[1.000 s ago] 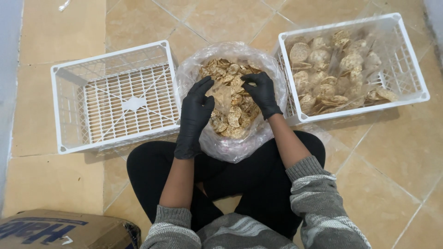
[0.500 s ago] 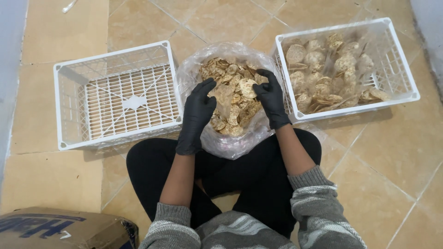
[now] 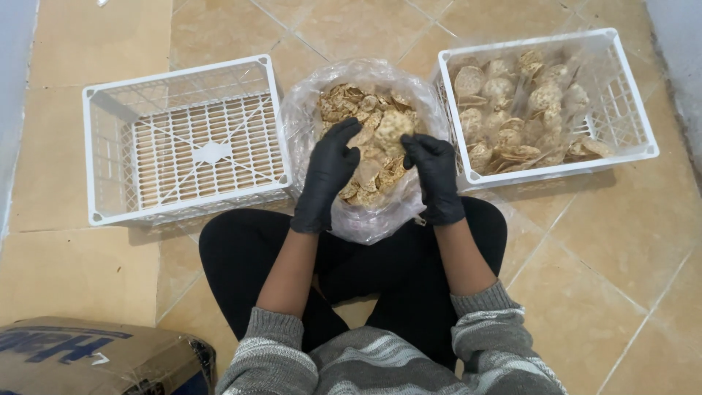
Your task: Sorting dried food items from a large plastic bag into white plastic baskets while sitting on the floor
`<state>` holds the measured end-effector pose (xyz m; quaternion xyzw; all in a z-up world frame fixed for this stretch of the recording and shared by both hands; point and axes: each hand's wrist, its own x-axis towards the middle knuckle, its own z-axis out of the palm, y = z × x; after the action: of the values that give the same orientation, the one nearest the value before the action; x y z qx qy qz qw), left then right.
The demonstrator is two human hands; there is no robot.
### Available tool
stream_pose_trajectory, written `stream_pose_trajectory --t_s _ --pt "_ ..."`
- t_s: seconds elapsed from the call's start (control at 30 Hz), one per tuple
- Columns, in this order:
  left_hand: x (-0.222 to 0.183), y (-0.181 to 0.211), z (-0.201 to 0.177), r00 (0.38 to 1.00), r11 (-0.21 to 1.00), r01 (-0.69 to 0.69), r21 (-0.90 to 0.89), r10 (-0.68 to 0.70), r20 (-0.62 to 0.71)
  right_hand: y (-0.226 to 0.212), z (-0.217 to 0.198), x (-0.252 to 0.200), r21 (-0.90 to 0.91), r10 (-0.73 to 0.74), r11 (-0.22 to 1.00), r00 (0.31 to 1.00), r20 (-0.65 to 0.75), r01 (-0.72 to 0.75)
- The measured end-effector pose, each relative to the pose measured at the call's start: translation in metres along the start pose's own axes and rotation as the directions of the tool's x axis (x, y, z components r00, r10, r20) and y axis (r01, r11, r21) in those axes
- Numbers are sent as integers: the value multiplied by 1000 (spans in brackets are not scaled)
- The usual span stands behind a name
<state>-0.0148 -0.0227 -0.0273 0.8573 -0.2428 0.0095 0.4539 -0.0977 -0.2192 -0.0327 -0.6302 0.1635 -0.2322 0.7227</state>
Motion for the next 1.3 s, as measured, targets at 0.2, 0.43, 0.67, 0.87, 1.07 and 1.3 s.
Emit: stream_pose_trajectory --t_s 0.2,0.43,0.67,0.87,1.07,1.3 --pt "-9 5 13 1000 1000 16 -25 -16 27 -29 7 -15 -664 -247 614 902 354 428" --pt "-13 1 21 997 1000 -19 8 18 74 41 19 11 -769 -68 435 868 491 469" --pt "-17 5 -5 998 999 14 33 -16 53 12 19 23 -726 -267 430 844 466 537" --pt "-15 -2 -30 1000 999 19 -26 -19 3 -3 -14 59 -314 -396 828 881 261 465" --pt "-22 -8 -51 997 997 40 -62 -44 -60 73 -54 111 -201 -8 978 970 244 59" --pt "-27 -8 -50 990 986 118 -115 -125 -59 117 -42 114 -692 -9 543 827 562 476"
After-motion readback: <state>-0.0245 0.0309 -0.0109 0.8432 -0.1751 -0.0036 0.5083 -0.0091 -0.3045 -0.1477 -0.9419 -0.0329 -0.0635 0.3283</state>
